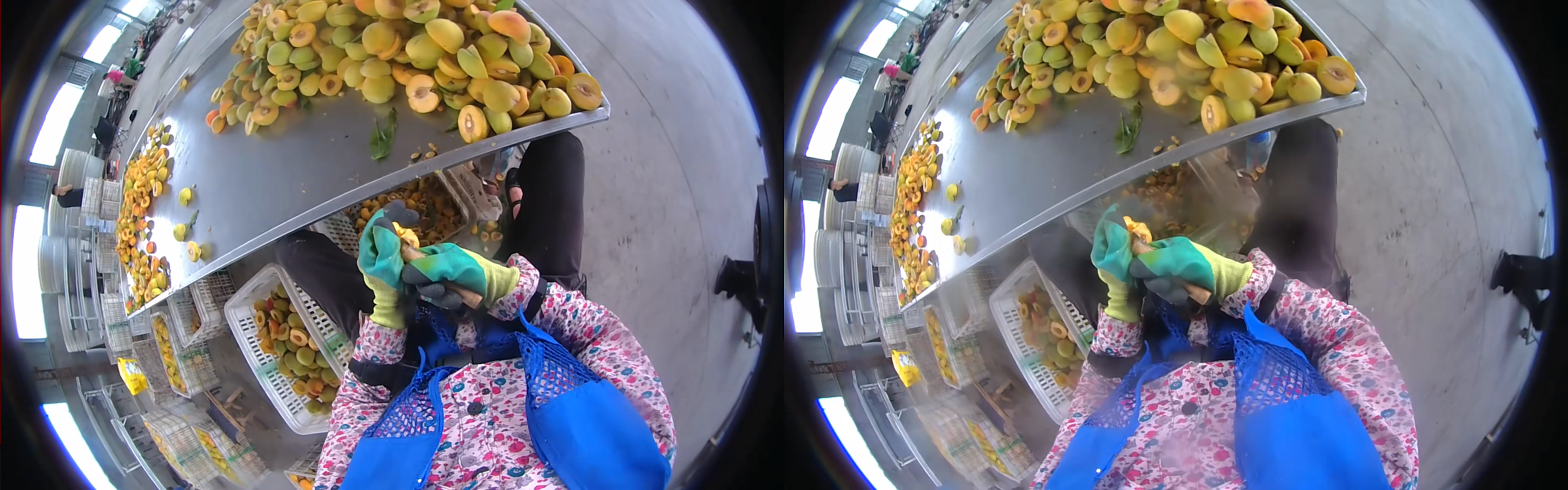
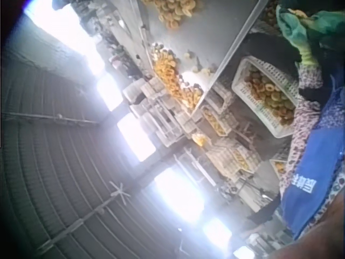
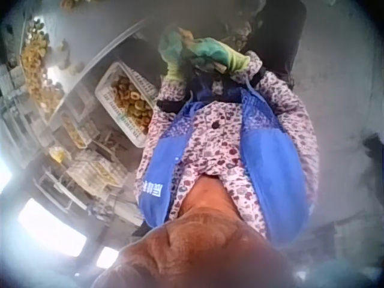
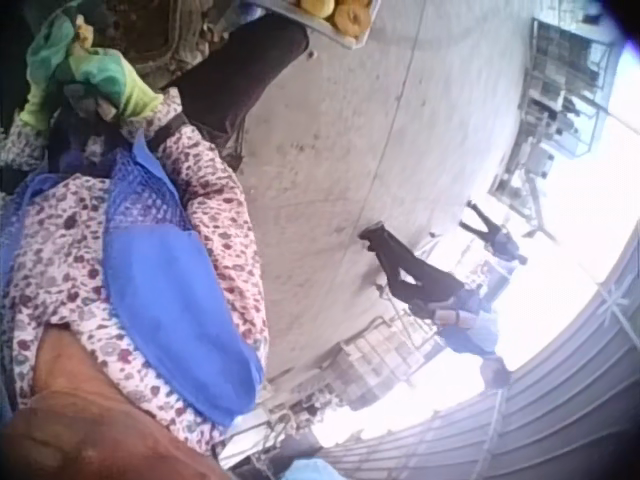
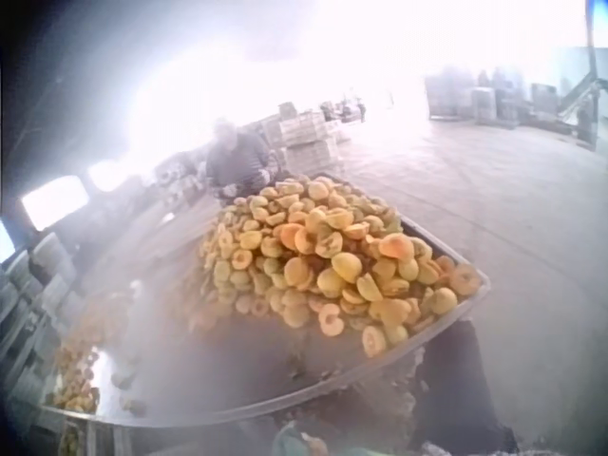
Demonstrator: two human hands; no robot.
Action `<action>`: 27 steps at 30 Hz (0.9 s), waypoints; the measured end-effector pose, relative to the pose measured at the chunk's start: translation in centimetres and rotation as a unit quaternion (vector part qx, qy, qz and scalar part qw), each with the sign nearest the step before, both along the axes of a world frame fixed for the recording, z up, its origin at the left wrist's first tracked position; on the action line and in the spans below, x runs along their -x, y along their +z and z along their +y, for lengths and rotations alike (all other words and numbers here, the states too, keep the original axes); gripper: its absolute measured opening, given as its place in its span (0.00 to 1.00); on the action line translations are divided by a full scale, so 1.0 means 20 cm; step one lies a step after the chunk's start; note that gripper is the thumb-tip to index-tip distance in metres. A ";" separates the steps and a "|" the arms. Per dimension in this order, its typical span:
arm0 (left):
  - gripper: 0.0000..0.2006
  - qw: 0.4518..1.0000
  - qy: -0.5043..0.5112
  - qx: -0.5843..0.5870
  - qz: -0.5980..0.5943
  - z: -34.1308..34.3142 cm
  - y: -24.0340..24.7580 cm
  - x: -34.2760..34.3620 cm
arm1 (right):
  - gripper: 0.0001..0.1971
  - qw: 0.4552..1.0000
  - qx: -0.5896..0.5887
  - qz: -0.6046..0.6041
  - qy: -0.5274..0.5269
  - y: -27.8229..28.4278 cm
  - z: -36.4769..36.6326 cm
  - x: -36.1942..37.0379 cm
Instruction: Remove pits from peaches using a handheld tool in an agricultural facility.
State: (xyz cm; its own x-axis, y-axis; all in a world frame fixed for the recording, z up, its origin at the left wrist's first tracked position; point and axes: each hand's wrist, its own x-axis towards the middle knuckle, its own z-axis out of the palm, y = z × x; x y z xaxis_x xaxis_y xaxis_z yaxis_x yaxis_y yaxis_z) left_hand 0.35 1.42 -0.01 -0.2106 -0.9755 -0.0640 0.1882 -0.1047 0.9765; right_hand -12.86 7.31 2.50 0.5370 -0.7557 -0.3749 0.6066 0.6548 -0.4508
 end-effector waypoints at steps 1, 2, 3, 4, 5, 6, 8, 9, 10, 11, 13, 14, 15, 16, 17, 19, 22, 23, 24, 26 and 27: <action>0.17 1.000 0.028 0.010 0.004 0.00 -0.02 0.01 | 0.11 1.000 0.005 0.009 0.008 -0.01 -0.02 0.00; 0.17 0.998 0.057 0.020 0.008 0.00 -0.04 0.01 | 0.10 1.000 0.008 -0.016 0.000 -0.01 -0.01 0.00; 0.17 0.968 0.037 0.179 -0.173 -0.02 -0.03 -0.03 | 0.10 0.999 0.012 -0.041 -0.008 0.00 -0.01 0.00; 0.17 0.879 0.015 0.324 -0.348 -0.06 0.00 -0.10 | 0.10 0.998 0.014 -0.067 -0.014 0.02 -0.01 0.01; 0.17 0.863 0.013 0.339 -0.374 -0.07 0.02 -0.12 | 0.11 0.998 0.031 -0.053 -0.030 0.02 -0.01 0.03; 0.17 0.847 0.010 0.349 -0.401 -0.07 0.04 -0.14 | 0.11 0.997 0.049 -0.039 -0.045 0.02 -0.01 0.06; 0.17 0.913 0.034 0.265 -0.308 -0.05 0.11 -0.14 | 0.15 0.990 0.081 0.089 -0.077 -0.08 -0.04 0.06; 0.18 0.899 0.042 0.282 -0.331 -0.06 0.11 -0.15 | 0.14 0.929 0.179 0.324 0.002 -0.12 -0.04 0.07; 0.19 0.884 0.050 0.298 -0.356 -0.06 0.12 -0.18 | 0.12 0.798 0.269 0.534 0.076 -0.12 -0.07 0.08; 0.19 0.857 0.068 0.327 -0.393 -0.07 0.11 -0.21 | 0.10 0.667 0.295 0.683 0.039 -0.20 -0.05 0.02; 0.17 0.871 0.076 0.317 -0.367 -0.06 0.14 -0.26 | 0.10 0.848 0.178 0.497 -0.042 -0.21 -0.09 -0.01; 0.16 0.878 0.081 0.313 -0.352 -0.06 0.16 -0.27 | 0.10 0.912 0.109 0.388 -0.078 -0.19 -0.11 -0.03; 0.15 0.883 0.082 0.307 -0.347 -0.05 0.19 -0.29 | 0.11 0.927 0.049 0.371 -0.033 -0.16 -0.13 -0.01; 0.15 0.886 0.078 0.306 -0.340 -0.07 0.23 -0.31 | 0.11 0.926 0.044 0.372 -0.036 -0.17 -0.13 -0.01; 0.15 0.808 0.117 0.389 -0.427 -0.12 0.20 -0.37 | 0.12 0.924 0.041 0.378 -0.047 -0.19 -0.12 0.01; 0.14 0.892 0.204 0.258 -0.311 -0.09 0.07 -0.62 | 0.12 0.932 0.056 0.355 -0.055 -0.26 -0.09 -0.01; 0.12 0.732 0.216 0.278 -0.583 -0.12 0.07 -0.99 | 0.13 0.922 0.098 0.370 -0.060 -0.42 -0.05 0.01; 0.12 0.794 0.269 0.141 -0.526 -0.11 0.06 -1.10 | 0.13 0.891 0.050 0.451 -0.022 -0.29 -0.07 0.00; 0.12 0.718 0.159 -0.008 -0.677 -0.13 0.24 -1.02 | 0.10 0.908 0.019 0.419 0.010 -0.15 -0.11 0.04; 0.09 0.656 0.234 0.112 -0.709 -0.22 0.20 -1.10 | 0.11 0.926 0.010 0.375 -0.043 -0.19 -0.12 0.00; 0.09 0.692 0.247 0.171 -0.657 -0.30 0.18 -1.10 | 0.11 0.922 0.044 0.384 -0.034 -0.17 -0.15 0.00</action>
State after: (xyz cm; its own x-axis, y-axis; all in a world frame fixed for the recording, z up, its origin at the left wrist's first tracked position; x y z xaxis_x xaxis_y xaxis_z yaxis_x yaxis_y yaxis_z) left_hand 22.30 -4.66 3.55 0.1750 -0.9130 0.3685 -0.9544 -0.0654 0.2912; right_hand -12.94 4.40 -0.99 0.0895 -0.8230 -0.5610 0.1247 0.5681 -0.8135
